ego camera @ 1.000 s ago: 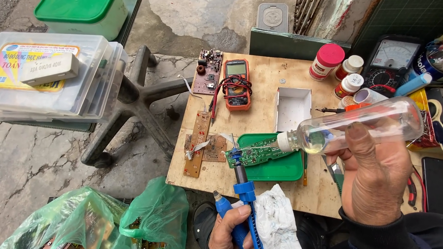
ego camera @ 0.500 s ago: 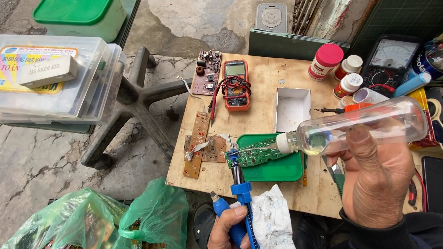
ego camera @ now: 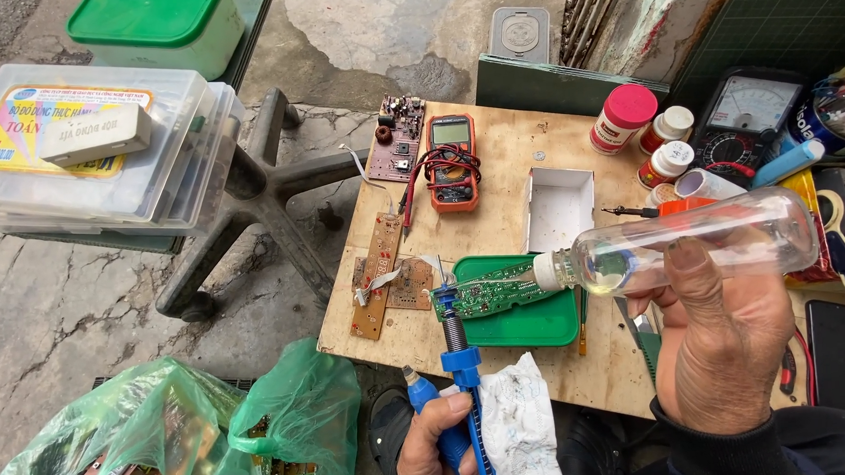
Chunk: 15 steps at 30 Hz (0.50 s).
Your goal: Using a soldering iron and a desoldering pump to remove components from a printed circuit board at a repair station.
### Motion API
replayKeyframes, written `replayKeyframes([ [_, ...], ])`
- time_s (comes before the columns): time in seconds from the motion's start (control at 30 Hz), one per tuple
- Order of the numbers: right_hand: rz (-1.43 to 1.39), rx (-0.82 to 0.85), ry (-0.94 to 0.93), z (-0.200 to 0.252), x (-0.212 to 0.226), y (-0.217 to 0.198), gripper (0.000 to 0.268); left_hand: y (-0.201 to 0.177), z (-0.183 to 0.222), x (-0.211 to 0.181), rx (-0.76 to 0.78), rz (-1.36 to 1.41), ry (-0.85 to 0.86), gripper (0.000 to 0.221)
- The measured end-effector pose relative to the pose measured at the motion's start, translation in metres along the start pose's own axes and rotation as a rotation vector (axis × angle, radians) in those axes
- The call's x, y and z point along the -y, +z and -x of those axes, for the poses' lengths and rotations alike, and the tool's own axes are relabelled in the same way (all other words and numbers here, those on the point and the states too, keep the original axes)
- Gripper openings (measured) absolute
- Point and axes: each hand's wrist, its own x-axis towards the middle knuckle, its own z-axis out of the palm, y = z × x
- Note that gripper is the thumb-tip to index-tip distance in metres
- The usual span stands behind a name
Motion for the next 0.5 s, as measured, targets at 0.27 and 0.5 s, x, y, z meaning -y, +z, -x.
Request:
replayKeyframes([
  [0.27, -0.059, 0.012, 0.040, -0.001, 0.000, 0.002, 0.054, -0.018, -0.004, 0.009, 0.256, 0.299, -0.060, 0.052],
  [0.5, -0.107, 0.034, 0.075, -0.001, -0.005, 0.000, 0.064, -0.040, -0.019, 0.023, 0.340, 0.311, -0.040, 0.046],
])
